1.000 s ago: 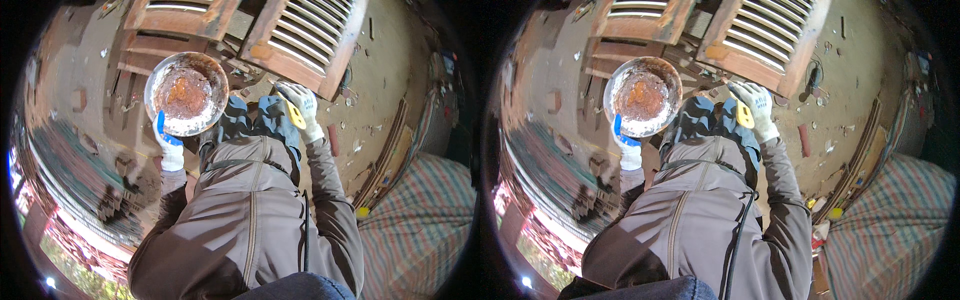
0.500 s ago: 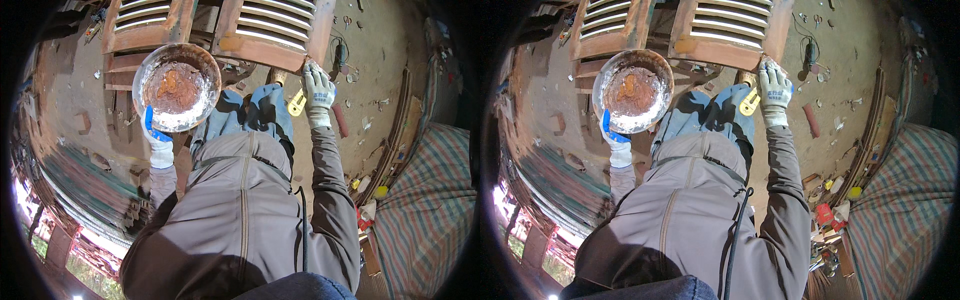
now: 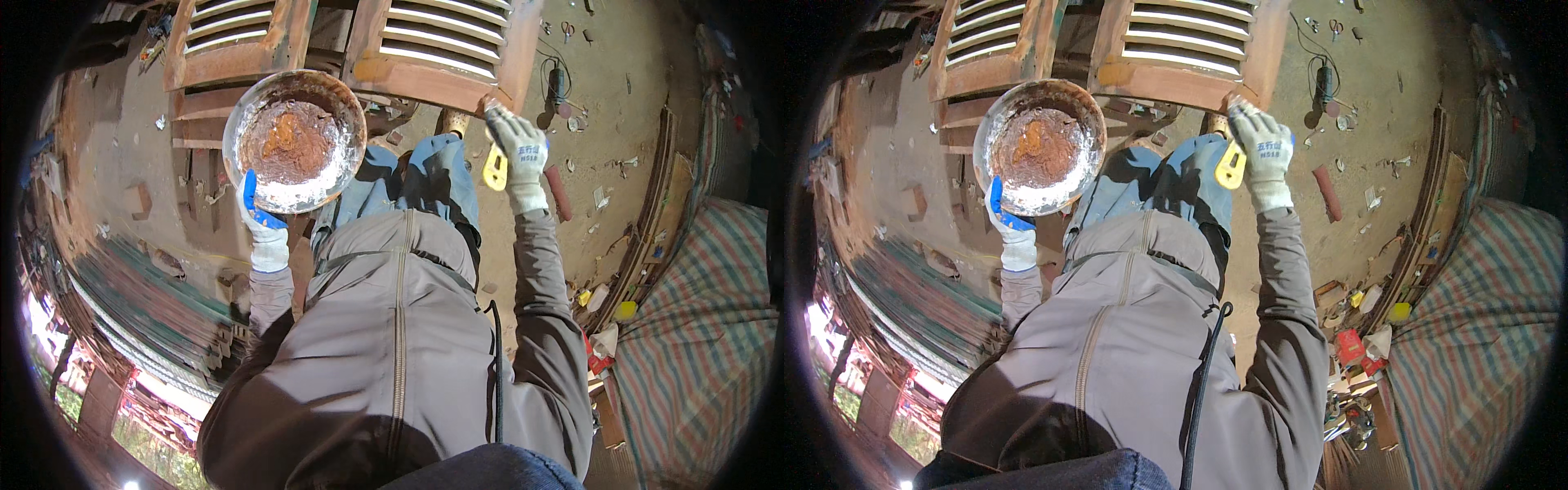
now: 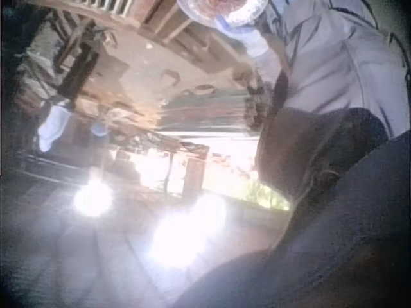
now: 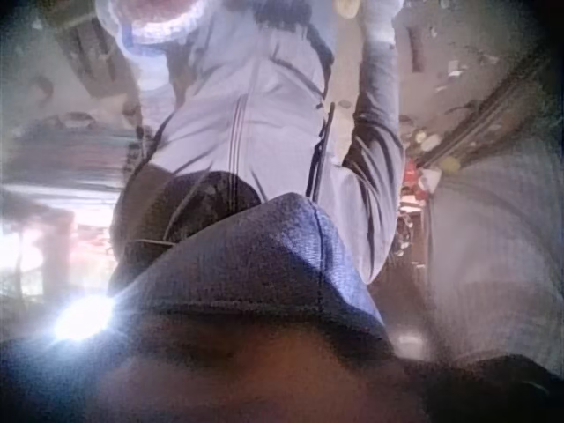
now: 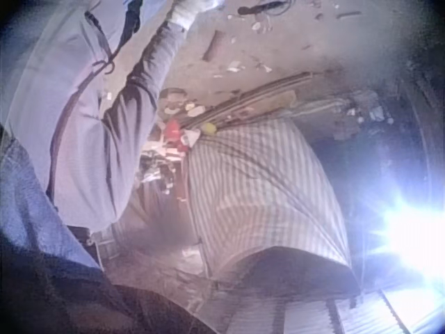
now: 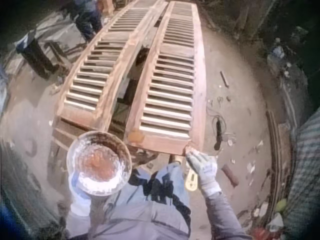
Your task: The person sands a wooden slatted frame using an electric sander, then applies a brown paste from a bowl with a yellow scraper. The person works on the frame's surface and edges in a cluttered workshop.
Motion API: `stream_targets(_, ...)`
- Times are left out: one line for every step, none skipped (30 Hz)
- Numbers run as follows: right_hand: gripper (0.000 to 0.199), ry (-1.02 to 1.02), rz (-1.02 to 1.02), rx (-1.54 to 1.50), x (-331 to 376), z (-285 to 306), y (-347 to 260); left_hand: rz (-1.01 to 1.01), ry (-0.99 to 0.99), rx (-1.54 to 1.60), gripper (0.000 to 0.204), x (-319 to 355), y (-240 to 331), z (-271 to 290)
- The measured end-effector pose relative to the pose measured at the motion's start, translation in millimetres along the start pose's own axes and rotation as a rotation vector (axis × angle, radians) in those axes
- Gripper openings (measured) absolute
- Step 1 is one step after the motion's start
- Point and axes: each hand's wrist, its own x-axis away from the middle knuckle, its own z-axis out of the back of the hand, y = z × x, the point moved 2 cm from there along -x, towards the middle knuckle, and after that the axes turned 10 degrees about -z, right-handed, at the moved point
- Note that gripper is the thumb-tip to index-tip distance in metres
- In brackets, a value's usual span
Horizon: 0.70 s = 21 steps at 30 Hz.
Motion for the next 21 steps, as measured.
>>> stream_targets(0.032, -0.036, 0.038, -0.013, 5.6, -0.6, -2.6, 0.022, 0.023, 0.008, 0.041, 0.6, 0.1, -0.3)
stream_targets(0.032, -0.069, 0.041, -0.058, 4.0, 1.5, 0.8, 0.036, 0.052, 0.024, 0.041, -0.4, 2.1, -5.5)
stream_targets(0.033, -0.047, 0.018, -0.172, 2.0, 5.2, 6.4, 0.044, 0.033, 0.05, 0.041, -0.3, 6.4, -8.0)
stream_targets(0.034, 0.004, 0.022, -0.15, -2.4, 8.4, 12.4, 0.051, 0.015, 0.077, 0.042, 1.1, 10.8, -9.2)
stream_targets(0.036, 0.047, 0.022, -0.132, -4.9, 7.8, 16.4, 0.065, -0.004, 0.095, 0.042, 3.1, 12.0, -8.9)
stream_targets(0.036, 0.076, 0.014, -0.095, -9.7, 5.4, 19.9, 0.097, 0.01, 0.125, 0.042, 0.7, 12.3, -9.6)
stream_targets(0.037, 0.105, 0.007, -0.059, -15.9, 2.2, 22.9, 0.053, -0.022, 0.114, 0.042, -2.3, 8.9, -8.8)
stream_targets(0.037, 0.084, 0.028, -0.037, -19.6, -0.2, 17.8, 0.014, -0.053, 0.091, 0.042, -4.5, 6.8, -4.6)
stream_targets(0.035, 0.073, 0.027, -0.033, -17.7, -3.4, 9.3, -0.024, -0.084, 0.067, 0.042, -5.8, 4.2, -1.5)
stream_targets(0.035, 0.061, 0.055, -0.011, -13.9, -5.4, 0.5, -0.065, -0.098, 0.001, 0.042, -5.5, 0.8, 0.7)
stream_targets(0.034, 0.052, 0.084, 0.011, -11.0, -4.3, -8.5, -0.056, -0.088, 0.017, 0.042, -4.1, -0.7, 1.5)
stream_targets(0.034, 0.016, 0.122, -0.031, -6.0, -1.6, -16.6, -0.047, -0.079, 0.033, 0.041, -2.1, -1.9, 1.6)
stream_targets(0.033, -0.04, 0.138, 0.019, 3.1, -1.2, -23.7, -0.039, -0.071, 0.05, 0.041, -0.5, -2.4, 4.0)
stream_targets(0.034, -0.044, 0.132, -0.062, 1.4, 0.1, -21.3, -0.101, -0.069, -0.009, 0.041, -2.6, -4.1, 0.6)
stream_targets(0.034, -0.047, 0.127, -0.144, -0.9, 1.8, -19.0, -0.043, -0.045, 0.063, 0.041, -4.8, -4.8, 0.8)
stream_targets(0.036, -0.054, 0.086, -0.227, 0.2, 5.7, -15.7, 0.016, -0.021, 0.136, 0.04, -4.7, -3.5, 2.5)
stream_targets(0.036, -0.013, 0.057, -0.213, -3.4, 6.2, -12.4, 0.08, 0.005, 0.199, 0.04, -2.6, -2.1, 3.5)
stream_targets(0.036, 0.027, 0.028, -0.2, -8.0, 5.8, -5.6, -0.078, -0.069, 0.07, 0.04, -1.1, -5.5, 7.5)
stream_targets(0.037, 0.067, 0.0, -0.187, -14.4, 5.3, 1.0, -0.068, -0.078, 0.094, 0.04, -3.4, -9.1, 9.1)
stream_targets(0.039, 0.095, 0.01, -0.188, -21.4, 5.6, 3.8, -0.048, -0.093, 0.112, 0.04, -4.7, -8.6, 9.1)
stream_targets(0.043, 0.044, 0.016, -0.166, -25.6, 8.4, 4.6, -0.029, -0.108, 0.13, 0.04, -6.1, -8.0, 9.1)
